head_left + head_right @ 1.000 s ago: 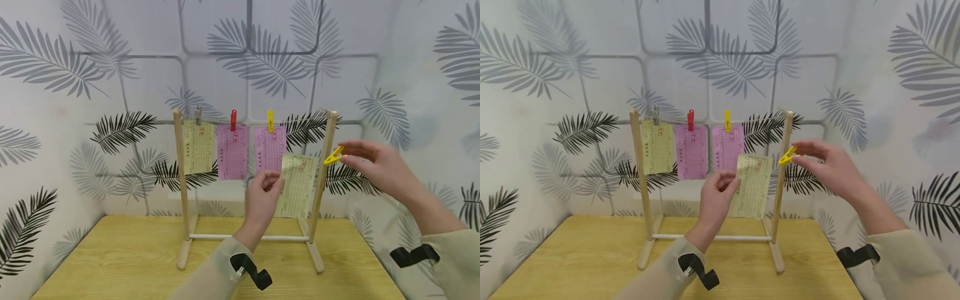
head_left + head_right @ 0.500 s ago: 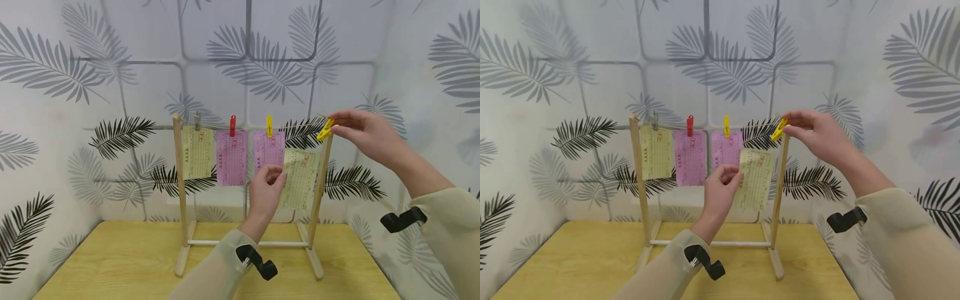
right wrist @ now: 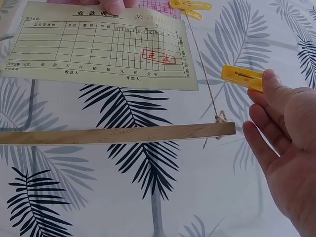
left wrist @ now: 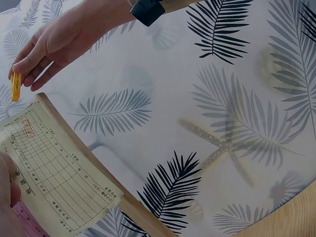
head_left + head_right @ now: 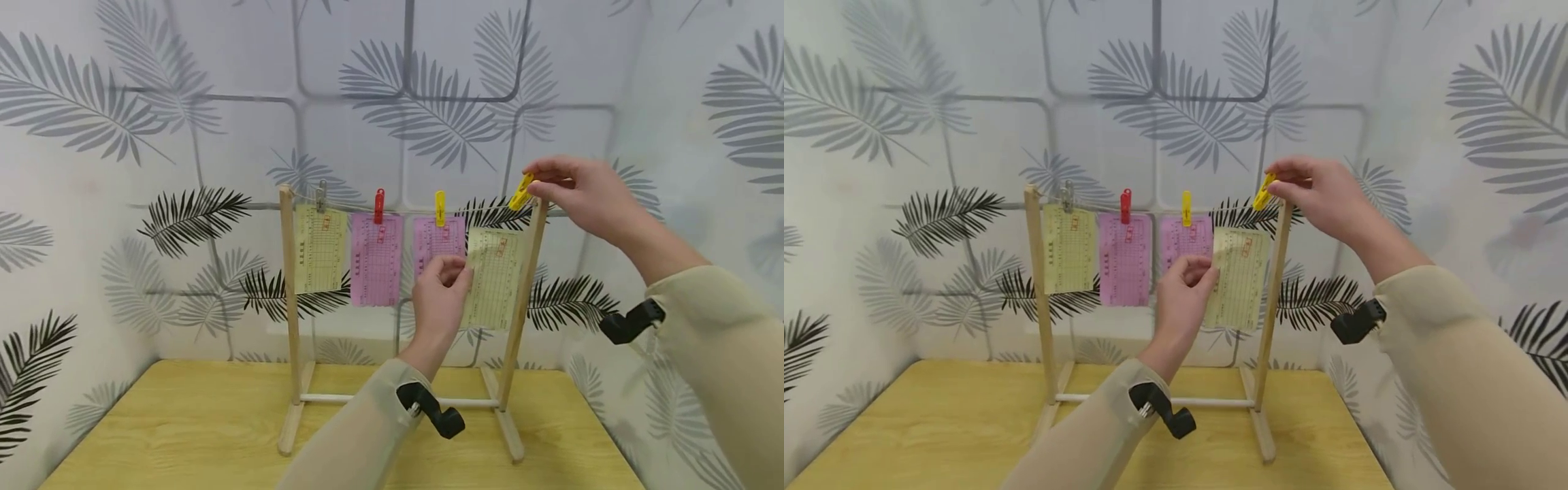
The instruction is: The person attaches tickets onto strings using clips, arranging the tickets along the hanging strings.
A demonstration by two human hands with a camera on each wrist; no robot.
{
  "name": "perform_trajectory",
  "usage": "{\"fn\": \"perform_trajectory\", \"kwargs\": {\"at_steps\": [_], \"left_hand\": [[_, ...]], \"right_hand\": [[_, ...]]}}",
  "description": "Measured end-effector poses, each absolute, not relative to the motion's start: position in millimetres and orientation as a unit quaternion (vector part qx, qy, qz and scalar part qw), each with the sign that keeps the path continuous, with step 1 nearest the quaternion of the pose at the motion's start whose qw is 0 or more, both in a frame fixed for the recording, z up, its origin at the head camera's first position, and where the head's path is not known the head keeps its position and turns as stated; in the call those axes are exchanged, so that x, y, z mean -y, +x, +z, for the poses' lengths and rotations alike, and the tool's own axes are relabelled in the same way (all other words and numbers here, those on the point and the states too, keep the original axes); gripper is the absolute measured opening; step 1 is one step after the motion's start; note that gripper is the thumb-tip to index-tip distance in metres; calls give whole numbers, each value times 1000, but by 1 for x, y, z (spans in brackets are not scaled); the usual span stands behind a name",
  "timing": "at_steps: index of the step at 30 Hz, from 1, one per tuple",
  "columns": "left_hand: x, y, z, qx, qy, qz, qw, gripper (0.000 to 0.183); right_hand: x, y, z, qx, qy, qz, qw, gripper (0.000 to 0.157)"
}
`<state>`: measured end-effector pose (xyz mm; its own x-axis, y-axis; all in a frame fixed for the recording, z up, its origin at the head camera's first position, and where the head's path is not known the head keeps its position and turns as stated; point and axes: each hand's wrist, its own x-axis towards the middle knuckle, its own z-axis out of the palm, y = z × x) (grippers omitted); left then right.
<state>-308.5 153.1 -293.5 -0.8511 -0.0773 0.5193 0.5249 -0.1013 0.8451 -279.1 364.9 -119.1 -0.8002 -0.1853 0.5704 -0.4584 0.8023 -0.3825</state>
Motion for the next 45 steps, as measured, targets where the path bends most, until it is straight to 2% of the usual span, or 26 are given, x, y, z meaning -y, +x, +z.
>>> {"fn": "perform_trajectory", "kwargs": {"at_steps": [9, 18, 26, 37, 45], "left_hand": [[-161, -316, -290, 637, -165, -722, 212, 7], [-171, -322, -290, 630, -150, -733, 210, 8], [-175, -324, -289, 641, -148, -719, 224, 8], [-177, -330, -293, 650, -143, -708, 237, 8], [-178, -330, -291, 645, -141, -710, 244, 8]], "right_hand": [[-359, -298, -113, 915, 180, 259, 250, 32], [-353, -308, -109, 917, 183, 223, 277, 22], [-351, -310, -107, 923, 178, 211, 268, 23], [-345, -318, -109, 924, 174, 187, 284, 16], [-344, -319, -109, 931, 192, 166, 262, 17]]}}
